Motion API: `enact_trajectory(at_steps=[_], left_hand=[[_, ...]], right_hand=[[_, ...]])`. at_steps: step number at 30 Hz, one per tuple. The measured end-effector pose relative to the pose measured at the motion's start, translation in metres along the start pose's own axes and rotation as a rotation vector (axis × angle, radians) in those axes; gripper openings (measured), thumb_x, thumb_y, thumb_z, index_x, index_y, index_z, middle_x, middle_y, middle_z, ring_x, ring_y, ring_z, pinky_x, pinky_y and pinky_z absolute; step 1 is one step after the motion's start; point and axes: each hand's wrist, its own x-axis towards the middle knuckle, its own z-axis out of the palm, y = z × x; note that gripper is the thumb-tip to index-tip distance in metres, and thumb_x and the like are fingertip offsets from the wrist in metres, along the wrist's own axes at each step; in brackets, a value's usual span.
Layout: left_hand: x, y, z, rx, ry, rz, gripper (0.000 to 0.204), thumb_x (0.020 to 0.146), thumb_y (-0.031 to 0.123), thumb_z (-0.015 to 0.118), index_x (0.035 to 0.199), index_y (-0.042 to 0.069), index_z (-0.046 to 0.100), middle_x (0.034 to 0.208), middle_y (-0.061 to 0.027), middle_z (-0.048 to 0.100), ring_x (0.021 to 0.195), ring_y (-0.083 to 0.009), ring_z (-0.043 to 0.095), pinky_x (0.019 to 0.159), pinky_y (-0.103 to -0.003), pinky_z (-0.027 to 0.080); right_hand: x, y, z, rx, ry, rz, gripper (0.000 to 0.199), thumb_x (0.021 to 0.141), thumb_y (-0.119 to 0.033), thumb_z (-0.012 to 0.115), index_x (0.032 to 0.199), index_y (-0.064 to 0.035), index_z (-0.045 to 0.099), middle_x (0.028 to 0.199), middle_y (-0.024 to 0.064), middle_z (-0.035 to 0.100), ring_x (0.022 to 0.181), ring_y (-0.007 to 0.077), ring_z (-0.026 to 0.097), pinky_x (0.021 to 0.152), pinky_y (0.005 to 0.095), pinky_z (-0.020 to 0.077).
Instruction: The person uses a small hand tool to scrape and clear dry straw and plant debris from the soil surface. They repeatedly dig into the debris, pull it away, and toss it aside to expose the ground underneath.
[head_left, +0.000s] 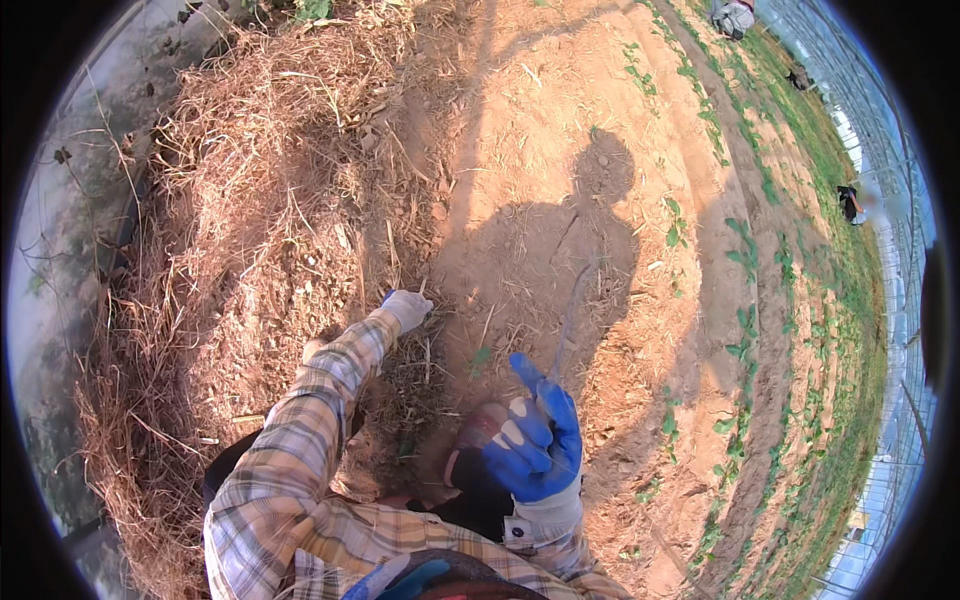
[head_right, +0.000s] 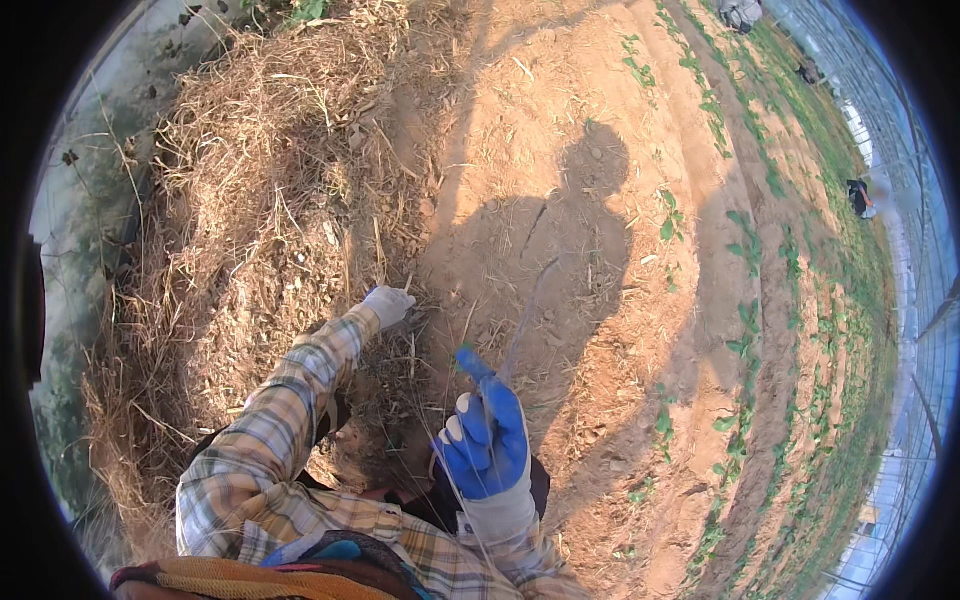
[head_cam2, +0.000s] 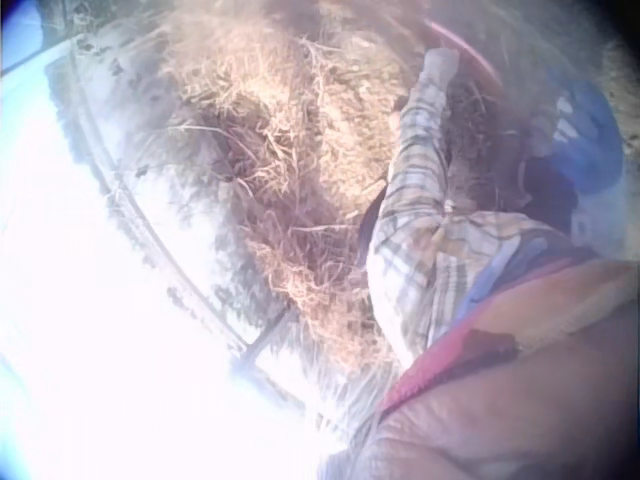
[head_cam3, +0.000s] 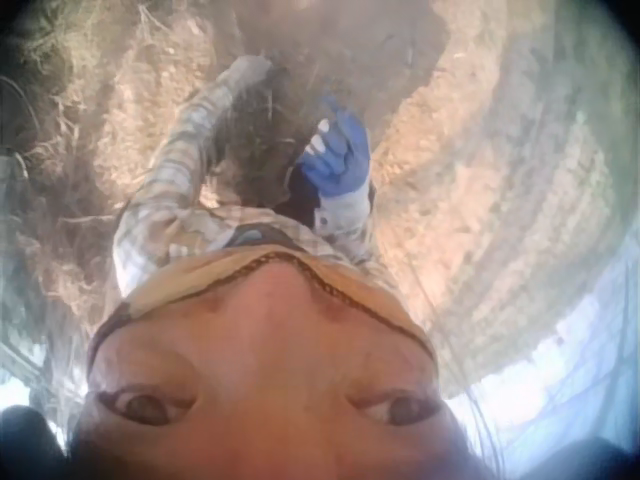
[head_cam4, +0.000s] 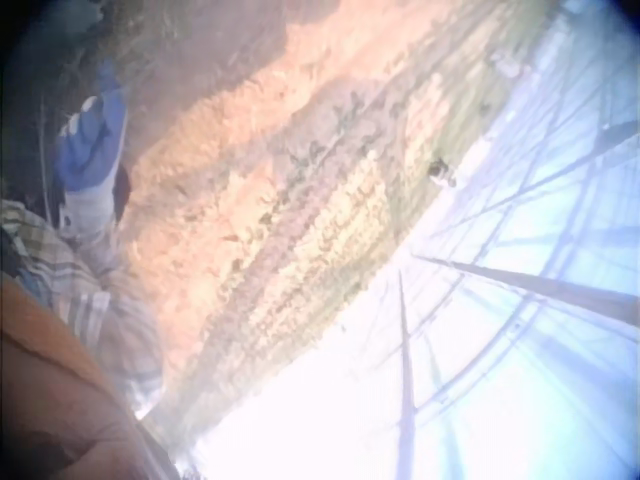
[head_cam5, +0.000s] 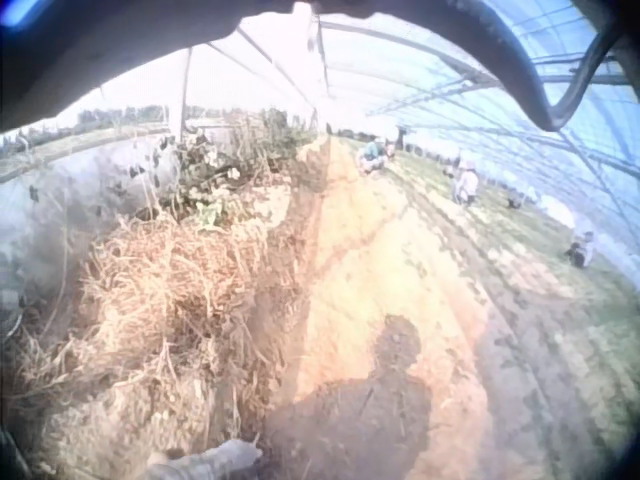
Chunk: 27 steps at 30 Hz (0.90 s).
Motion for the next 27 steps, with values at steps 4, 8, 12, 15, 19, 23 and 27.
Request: enact_trajectory(at_steps=[4,8,12,15,19,23,27], left_hand=[[-0.066,-0.017,-0.087,0.196,-0.154,-0.033,0.025,0.085,0.009,0.048,0.109,0.003,0.052,0.096,-0.0124,0.064,0.088,-0.0264,0.065,0.069,-0.037,0.052],[-0.195,-0.084,-0.123,0.311,-0.061,-0.207,0.018,0.086,0.006,0.05,0.104,0.004,0.052,0.083,-0.01,0.061,0.077,-0.0237,0.064,0.067,-0.034,0.053],[-0.345,-0.133,-0.113,0.239,-0.001,-0.66,0.018,0.088,0.009,0.049,0.105,0.006,0.051,0.093,-0.01,0.059,0.086,-0.0216,0.061,0.072,-0.036,0.052],[-0.437,-0.115,-0.102,0.343,-0.277,-0.982,0.068,0.076,0.049,0.062,0.131,0.015,0.042,0.131,-0.0169,0.044,0.122,-0.0301,0.042,0.104,-0.049,0.028],[-0.544,-0.153,-0.063,-0.326,-0.691,-1.46,0.067,0.064,0.057,0.07,0.114,0.012,0.062,0.12,-0.0116,0.058,0.114,-0.0282,0.052,0.087,-0.044,0.045],[-0.495,-0.085,-0.095,-0.134,-0.017,-1.045,0.08,0.067,0.053,0.066,0.124,0.0,0.048,0.122,-0.0211,0.052,0.112,-0.0321,0.052,0.092,-0.039,0.043],[-0.445,-0.011,-0.145,-0.04,0.296,-0.752,0.049,0.083,0.04,0.054,0.116,0.004,0.053,0.114,-0.0156,0.055,0.108,-0.0298,0.053,0.092,-0.039,0.041]], right_hand=[[-0.01,0.001,-0.012,0.017,-0.104,0.014,0.044,0.097,-0.023,0.037,0.135,-0.0005,0.032,0.051,-0.004,0.029,0.037,0.0058,0.029,0.04,0.0227,0.0285],[-0.018,0.006,-0.005,0.117,-0.224,0.133,0.042,0.097,-0.022,0.037,0.133,-0.0011,0.036,0.052,-0.0046,0.024,0.038,0.005,0.025,0.041,0.0214,0.0255],[-0.015,0.009,-0.013,0.179,-0.265,0.178,0.042,0.095,-0.023,0.042,0.132,-0.0022,0.038,0.053,-0.0049,0.022,0.039,0.0049,0.023,0.042,0.0219,0.0236],[-0.018,0.002,-0.023,0.184,-0.245,0.165,0.043,0.095,-0.023,0.043,0.133,-0.0028,0.038,0.054,-0.0056,0.021,0.04,0.0048,0.022,0.043,0.0221,0.0221],[-0.008,0.018,-0.023,0.159,-0.292,0.218,0.045,0.094,-0.024,0.045,0.134,-0.0045,0.036,0.054,-0.0061,0.021,0.041,0.0044,0.023,0.044,0.0226,0.0214],[-0.005,0.01,-0.035,0.101,-0.279,0.221,0.042,0.093,-0.025,0.046,0.131,-0.0063,0.041,0.054,-0.0064,0.023,0.042,0.0045,0.024,0.045,0.0227,0.0226],[-0.001,0.016,-0.027,0.08,-0.165,0.212,0.04,0.093,-0.025,0.047,0.128,-0.0068,0.045,0.054,-0.0069,0.025,0.042,0.0046,0.024,0.045,0.0226,0.0235]])
